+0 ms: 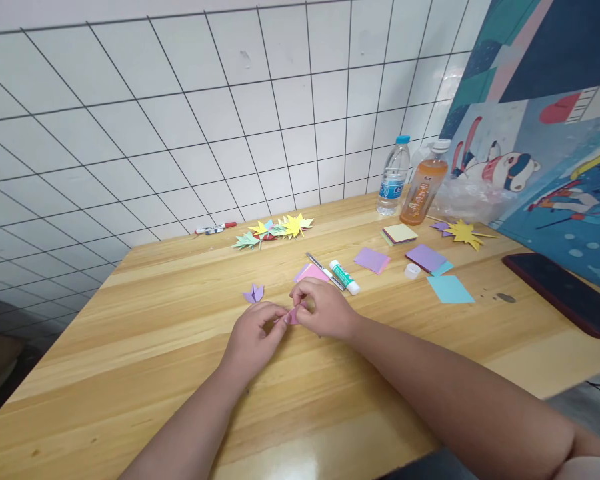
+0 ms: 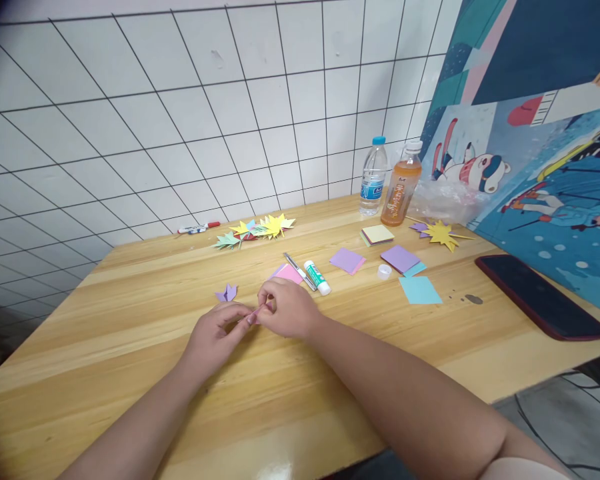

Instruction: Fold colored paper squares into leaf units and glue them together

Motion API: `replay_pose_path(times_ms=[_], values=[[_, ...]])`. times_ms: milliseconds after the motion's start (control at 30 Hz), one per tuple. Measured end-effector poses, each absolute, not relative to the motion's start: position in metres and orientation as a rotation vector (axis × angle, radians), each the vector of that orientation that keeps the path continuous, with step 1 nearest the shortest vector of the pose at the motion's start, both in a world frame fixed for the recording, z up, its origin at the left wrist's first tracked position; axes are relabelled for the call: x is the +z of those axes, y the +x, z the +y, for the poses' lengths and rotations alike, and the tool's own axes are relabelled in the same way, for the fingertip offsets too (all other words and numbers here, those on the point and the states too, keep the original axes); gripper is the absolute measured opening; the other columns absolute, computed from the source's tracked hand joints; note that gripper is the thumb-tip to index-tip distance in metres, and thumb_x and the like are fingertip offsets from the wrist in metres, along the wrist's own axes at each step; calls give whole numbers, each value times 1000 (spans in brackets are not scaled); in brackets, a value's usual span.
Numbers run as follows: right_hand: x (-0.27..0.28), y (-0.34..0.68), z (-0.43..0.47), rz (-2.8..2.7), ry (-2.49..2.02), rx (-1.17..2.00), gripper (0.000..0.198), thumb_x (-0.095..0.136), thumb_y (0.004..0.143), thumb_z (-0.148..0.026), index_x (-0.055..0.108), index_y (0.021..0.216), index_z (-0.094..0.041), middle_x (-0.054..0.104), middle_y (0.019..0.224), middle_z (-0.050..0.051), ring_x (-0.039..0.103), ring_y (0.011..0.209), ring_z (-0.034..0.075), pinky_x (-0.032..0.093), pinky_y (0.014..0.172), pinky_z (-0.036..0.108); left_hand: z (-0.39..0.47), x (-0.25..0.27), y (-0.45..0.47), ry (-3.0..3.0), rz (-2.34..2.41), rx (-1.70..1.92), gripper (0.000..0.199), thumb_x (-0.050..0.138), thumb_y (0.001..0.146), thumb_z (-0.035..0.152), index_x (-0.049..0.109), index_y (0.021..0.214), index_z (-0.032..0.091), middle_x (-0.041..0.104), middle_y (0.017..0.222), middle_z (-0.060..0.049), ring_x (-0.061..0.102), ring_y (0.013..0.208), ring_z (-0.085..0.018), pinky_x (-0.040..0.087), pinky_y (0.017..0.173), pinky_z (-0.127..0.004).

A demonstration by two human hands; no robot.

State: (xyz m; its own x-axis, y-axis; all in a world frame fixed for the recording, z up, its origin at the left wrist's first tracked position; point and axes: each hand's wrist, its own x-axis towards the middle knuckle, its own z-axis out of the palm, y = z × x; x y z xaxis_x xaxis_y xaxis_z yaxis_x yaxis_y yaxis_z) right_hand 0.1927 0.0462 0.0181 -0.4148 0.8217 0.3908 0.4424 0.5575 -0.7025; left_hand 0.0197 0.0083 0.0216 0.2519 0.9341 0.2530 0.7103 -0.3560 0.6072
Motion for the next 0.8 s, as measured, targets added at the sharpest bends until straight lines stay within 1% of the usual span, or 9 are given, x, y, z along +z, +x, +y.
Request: replay_pose_path(times_ms=[200, 400, 600, 667, 800], values=[[18, 195, 48, -2058, -1038, 659, 9, 54, 66, -13, 52, 71, -20, 57, 79, 0, 53, 74, 14, 40, 70, 25, 9, 19, 19, 1991, 1486, 838, 19, 50, 82, 31, 66, 77, 22, 69, 81, -3, 60, 77, -18, 44, 71, -28], [17, 197, 51, -2018, -1113, 632, 8, 54, 66, -13, 53, 71, -20, 58, 80, 0, 53, 75, 14, 40, 70, 26, 9, 19, 19, 1927, 1470, 885, 20, 52, 80, 35, 65, 75, 21, 69, 78, -3, 61, 75, -18, 45, 69, -27], [16, 198, 52, -2017, -1097, 632, 9, 53, 66, -12, 54, 72, -20, 59, 80, 0, 54, 76, 15, 40, 70, 26, 10, 18, 18, 1900, 1464, 908, 20, 53, 79, 36, 67, 75, 21, 69, 76, -2, 61, 72, -18, 44, 67, -26], [15, 197, 52, -2023, -1068, 655, 11, 53, 67, -12, 54, 75, -20, 60, 82, 0, 55, 77, 15, 41, 71, 26, 10, 17, 18, 1884, 1468, 919, 19, 55, 79, 35, 67, 74, 21, 69, 75, -2, 61, 72, -18, 44, 66, -26], [13, 196, 51, -2047, -1001, 707, 18, 54, 71, -15, 58, 88, -20, 61, 89, 2, 56, 81, 15, 42, 73, 26, 10, 16, 17, 1842, 1450, 935, 20, 55, 79, 36, 67, 75, 21, 69, 77, -3, 61, 74, -18, 45, 68, -26]])
